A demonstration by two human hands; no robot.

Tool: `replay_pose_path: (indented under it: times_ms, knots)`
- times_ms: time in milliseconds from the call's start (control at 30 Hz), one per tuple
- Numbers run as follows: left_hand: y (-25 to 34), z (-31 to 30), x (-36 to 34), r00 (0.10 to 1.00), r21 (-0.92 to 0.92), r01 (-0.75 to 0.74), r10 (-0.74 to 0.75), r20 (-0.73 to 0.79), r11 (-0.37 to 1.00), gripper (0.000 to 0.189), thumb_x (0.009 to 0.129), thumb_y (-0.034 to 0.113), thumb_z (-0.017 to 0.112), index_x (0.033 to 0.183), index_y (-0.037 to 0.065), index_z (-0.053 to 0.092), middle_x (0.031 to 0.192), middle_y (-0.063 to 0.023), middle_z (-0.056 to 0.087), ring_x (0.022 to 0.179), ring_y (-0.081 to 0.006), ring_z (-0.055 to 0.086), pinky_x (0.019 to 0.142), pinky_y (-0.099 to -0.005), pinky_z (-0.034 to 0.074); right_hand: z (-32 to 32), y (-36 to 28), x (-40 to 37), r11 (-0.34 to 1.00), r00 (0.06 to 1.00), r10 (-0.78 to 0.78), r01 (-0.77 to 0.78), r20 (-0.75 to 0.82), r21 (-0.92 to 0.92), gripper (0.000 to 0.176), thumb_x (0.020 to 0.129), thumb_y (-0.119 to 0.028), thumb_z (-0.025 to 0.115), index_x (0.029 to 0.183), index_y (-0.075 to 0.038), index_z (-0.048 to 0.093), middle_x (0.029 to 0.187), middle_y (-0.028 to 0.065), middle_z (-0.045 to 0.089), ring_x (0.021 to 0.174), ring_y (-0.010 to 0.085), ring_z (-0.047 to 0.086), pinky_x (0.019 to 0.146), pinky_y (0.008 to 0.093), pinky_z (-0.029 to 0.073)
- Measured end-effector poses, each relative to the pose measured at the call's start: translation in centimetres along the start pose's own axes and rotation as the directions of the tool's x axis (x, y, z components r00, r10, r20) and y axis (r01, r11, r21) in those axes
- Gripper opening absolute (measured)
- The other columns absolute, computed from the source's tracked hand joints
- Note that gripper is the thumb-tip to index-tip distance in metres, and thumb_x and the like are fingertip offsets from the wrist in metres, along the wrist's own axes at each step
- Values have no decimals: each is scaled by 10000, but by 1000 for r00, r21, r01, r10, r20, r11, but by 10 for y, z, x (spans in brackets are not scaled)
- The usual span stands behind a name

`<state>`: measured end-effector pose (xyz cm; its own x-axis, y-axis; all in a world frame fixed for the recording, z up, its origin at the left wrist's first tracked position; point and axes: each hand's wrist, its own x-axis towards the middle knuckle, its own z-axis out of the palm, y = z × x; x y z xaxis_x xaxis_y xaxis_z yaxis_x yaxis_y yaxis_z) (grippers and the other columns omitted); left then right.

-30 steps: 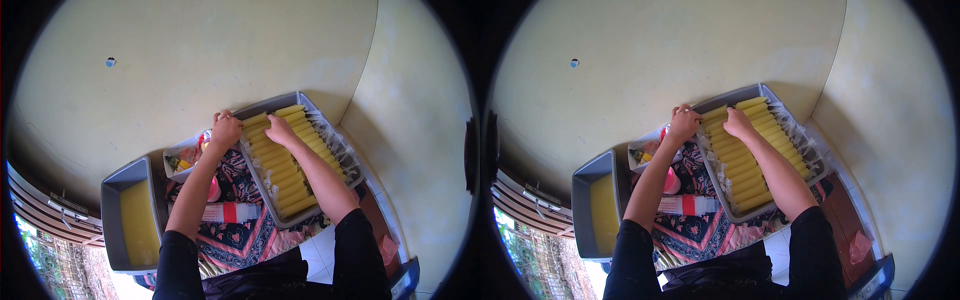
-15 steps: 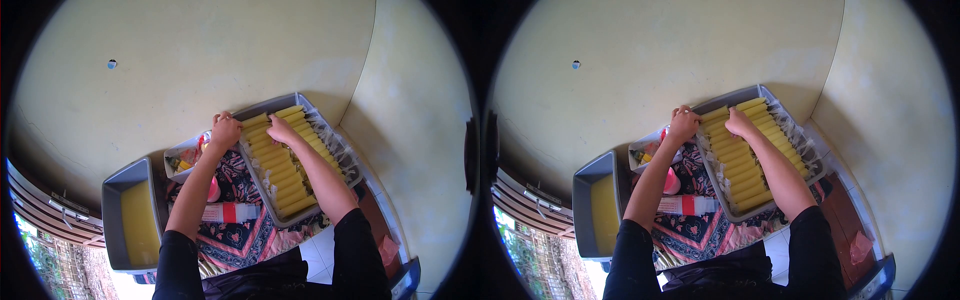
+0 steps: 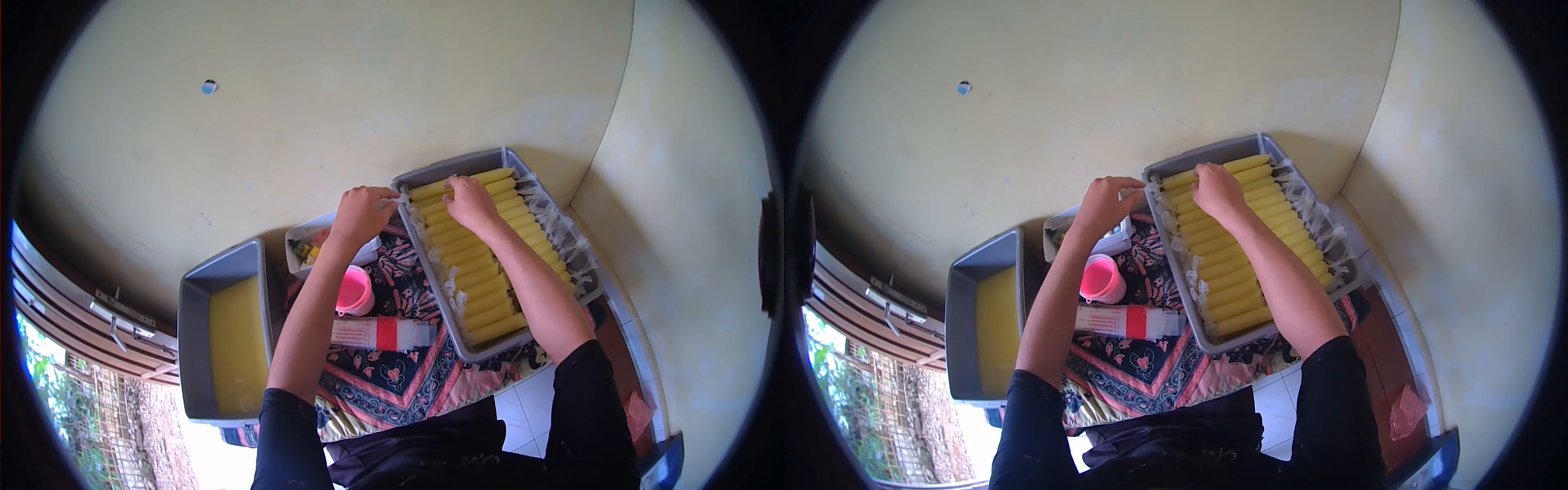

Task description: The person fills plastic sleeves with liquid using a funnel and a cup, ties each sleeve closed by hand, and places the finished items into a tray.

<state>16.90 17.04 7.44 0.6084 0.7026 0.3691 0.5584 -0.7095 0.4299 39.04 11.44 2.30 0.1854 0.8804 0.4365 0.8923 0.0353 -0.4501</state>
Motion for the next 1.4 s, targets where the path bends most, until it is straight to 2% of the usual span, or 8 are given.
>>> replay_pose_path:
  times_ms: [333, 400, 533, 633, 700, 967, 1100, 1400]
  knots:
    - [46, -55, -67, 993, -198, 42, -63, -101, 979, 212, 834, 161, 661, 980, 15, 707, 893, -140, 711, 793, -212, 680, 760, -300, 509, -29, -44, -18, 960, 981, -192, 192, -17, 204, 181, 803, -123, 656, 950, -17, 659, 863, 176, 679, 809, 340, 651, 710, 415, 517]
    - [51, -59, -91, 990, -236, 58, -86, -108, 970, 201, 830, 138, 664, 972, 3, 703, 884, -137, 711, 791, -198, 674, 766, -301, 506, -46, -68, -29, 944, 978, -210, 204, -5, 260, 174, 823, -110, 658, 966, -11, 656, 841, 140, 695, 659, 250, 658, 618, 326, 512]
    - [56, -52, -143, 979, -354, -45, -29, -202, 934, 168, 791, 89, 698, 938, 9, 711, 834, -157, 699, 790, -240, 691, 729, -318, 512, -62, -112, -67, 888, 964, -262, 225, 39, 402, 181, 829, -106, 666, 988, -21, 660, 837, 114, 698, 643, 175, 650, 585, 295, 501]
    - [49, -45, -180, 987, -437, -20, -53, -154, 899, 157, 780, 44, 703, 933, 7, 709, 861, -144, 703, 798, -241, 691, 738, -321, 515, -52, -134, -119, 805, 928, -372, 320, 5, 500, 142, 842, -71, 647, 972, -13, 644, 852, 138, 684, 673, 215, 664, 602, 306, 510]
    - [44, -40, -199, 985, -468, 75, -137, -100, 880, 165, 777, 55, 711, 933, 2, 707, 866, -140, 705, 807, -232, 691, 746, -323, 519, -49, -148, -153, 775, 923, -376, 264, 83, 574, 157, 850, -63, 606, 998, -12, 601, 859, 168, 648, 759, 335, 650, 669, 401, 514]
    - [28, 7, -239, 963, -461, 264, -259, 77, 847, 166, 780, 30, 702, 941, -9, 696, 864, -117, 706, 790, -174, 677, 716, -300, 520, 29, -120, -226, 923, 974, -192, 136, 123, 361, 292, 795, 36, 577, 1084, 1, 554, 994, 197, 601, 855, 402, 613, 733, 450, 503]
    - [26, 32, -241, 990, -415, 124, -140, -9, 901, 186, 754, 47, 723, 936, 16, 700, 848, -139, 690, 768, -237, 683, 690, -320, 523, 41, -110, -233, 991, 977, -107, 90, 185, 99, 342, 746, 66, 563, 1083, 39, 511, 1057, 220, 560, 769, 397, 633, 670, 447, 529]
    - [20, 45, -245, 987, -448, 148, -161, 7, 882, 209, 748, 72, 728, 953, 39, 699, 850, -122, 680, 738, -244, 668, 672, -332, 522, 42, -110, -227, 999, 973, -46, 47, 224, 1, 367, 732, -1, 664, 1086, 0, 566, 1006, 190, 581, 789, 408, 621, 688, 475, 506]
